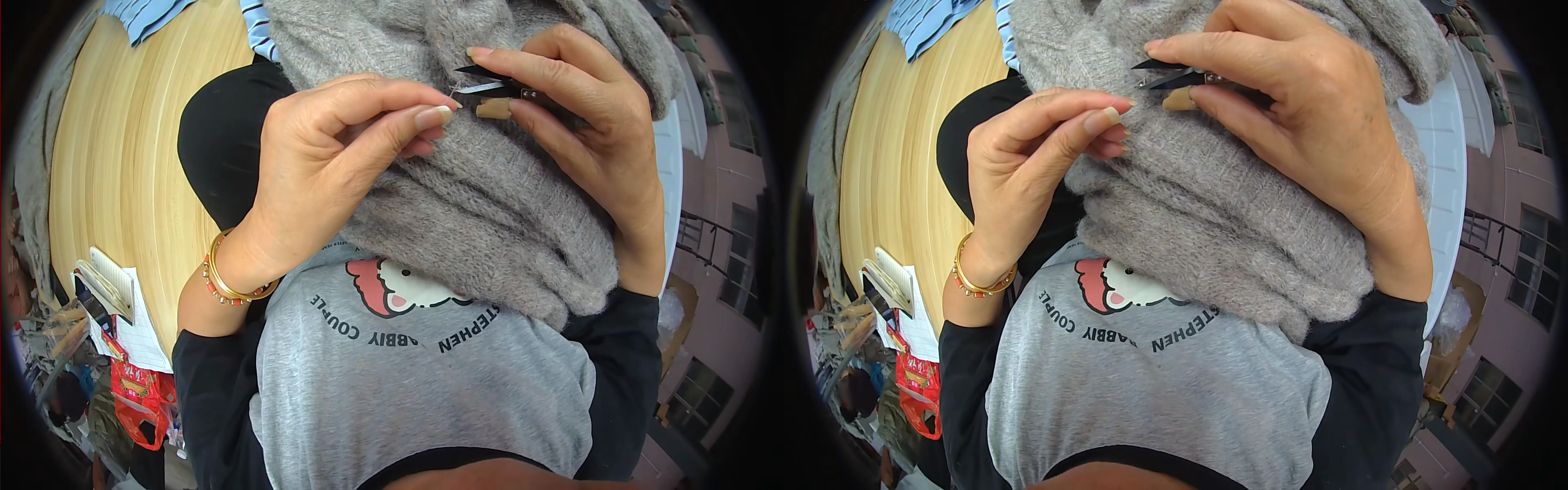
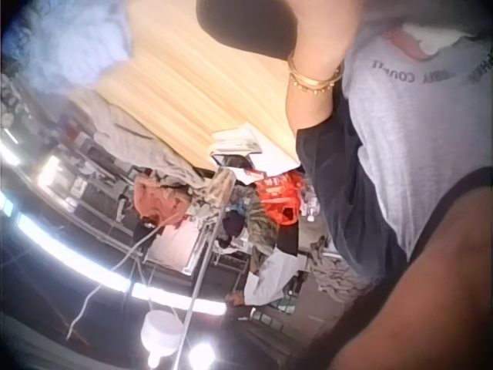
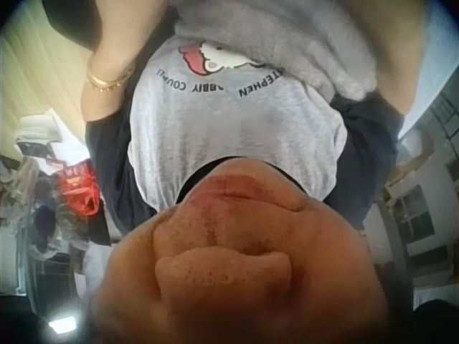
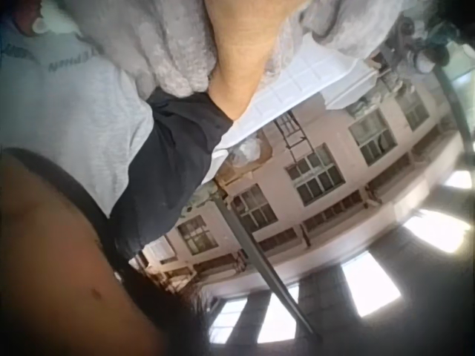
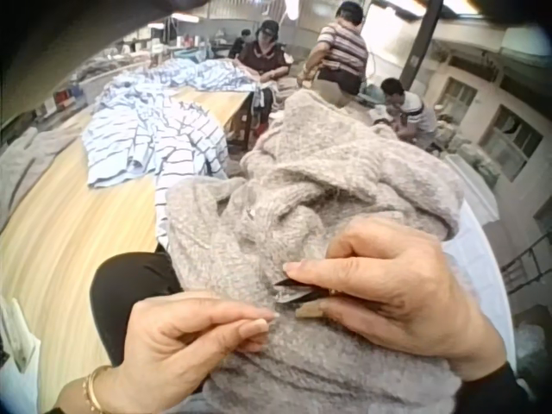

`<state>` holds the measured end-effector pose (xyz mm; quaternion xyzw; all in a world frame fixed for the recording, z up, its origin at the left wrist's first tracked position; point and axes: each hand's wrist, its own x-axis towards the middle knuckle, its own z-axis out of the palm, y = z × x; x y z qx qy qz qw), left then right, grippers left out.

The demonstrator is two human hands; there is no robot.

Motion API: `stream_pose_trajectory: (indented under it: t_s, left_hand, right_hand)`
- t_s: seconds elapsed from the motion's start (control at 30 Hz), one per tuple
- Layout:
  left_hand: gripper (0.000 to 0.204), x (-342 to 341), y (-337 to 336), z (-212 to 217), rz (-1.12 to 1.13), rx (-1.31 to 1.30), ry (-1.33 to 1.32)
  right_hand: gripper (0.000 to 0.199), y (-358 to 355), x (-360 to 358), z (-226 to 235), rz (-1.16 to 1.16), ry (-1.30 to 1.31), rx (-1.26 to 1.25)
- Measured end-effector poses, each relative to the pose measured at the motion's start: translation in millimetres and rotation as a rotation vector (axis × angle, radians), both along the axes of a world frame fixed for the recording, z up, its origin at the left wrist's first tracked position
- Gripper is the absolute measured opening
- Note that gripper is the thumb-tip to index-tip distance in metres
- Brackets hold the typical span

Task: Trimming loose threads and imperfections from a grey sweater using small garment snips.

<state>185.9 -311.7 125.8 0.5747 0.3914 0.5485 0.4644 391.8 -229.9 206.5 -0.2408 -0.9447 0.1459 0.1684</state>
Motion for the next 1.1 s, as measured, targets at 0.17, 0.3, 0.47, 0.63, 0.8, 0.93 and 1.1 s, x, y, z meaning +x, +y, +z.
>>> stream_pose_trajectory:
  t_s: [0.17, 0.3, 0.47, 0.63, 0.8, 0.93, 1.1]
  left_hand:
    - [0.016, 2.3, 1.0, 0.8, -0.022, 0.01, -0.003]
    - [0.016, 3.9, 4.1, 1.3, -0.049, 0.036, 0.006]
    - [0.015, 5.4, 5.4, 2.5, -0.052, 0.081, 0.036]
    - [0.015, 8.1, 4.8, 4.3, -0.069, 0.106, 0.069]
    - [0.017, 4.2, 13.2, 13.4, 0.027, -0.004, -0.09]
    - [0.038, -11.7, 56.5, 3.0, 0.16, -0.151, -0.303]
    - [0.055, 0.6, 69.3, -3.0, -0.028, -0.279, -0.373]
  right_hand:
    - [0.04, 2.4, 3.3, -1.4, 0.021, -0.002, 0.041]
    - [0.041, 5.4, 2.2, -0.3, 0.042, -0.016, 0.103]
    - [0.042, 5.7, 1.8, 1.0, 0.065, 0.004, 0.168]
    - [0.041, 7.0, 6.7, -0.3, 0.079, -0.007, 0.228]
    - [0.04, 9.9, 12.2, 6.2, 0.051, 0.032, 0.178]
    - [0.04, 8.1, 8.8, 8.1, -0.097, 0.197, -0.054]
    - [0.037, 15.1, 14.9, 15.2, -0.149, 0.19, -0.02]
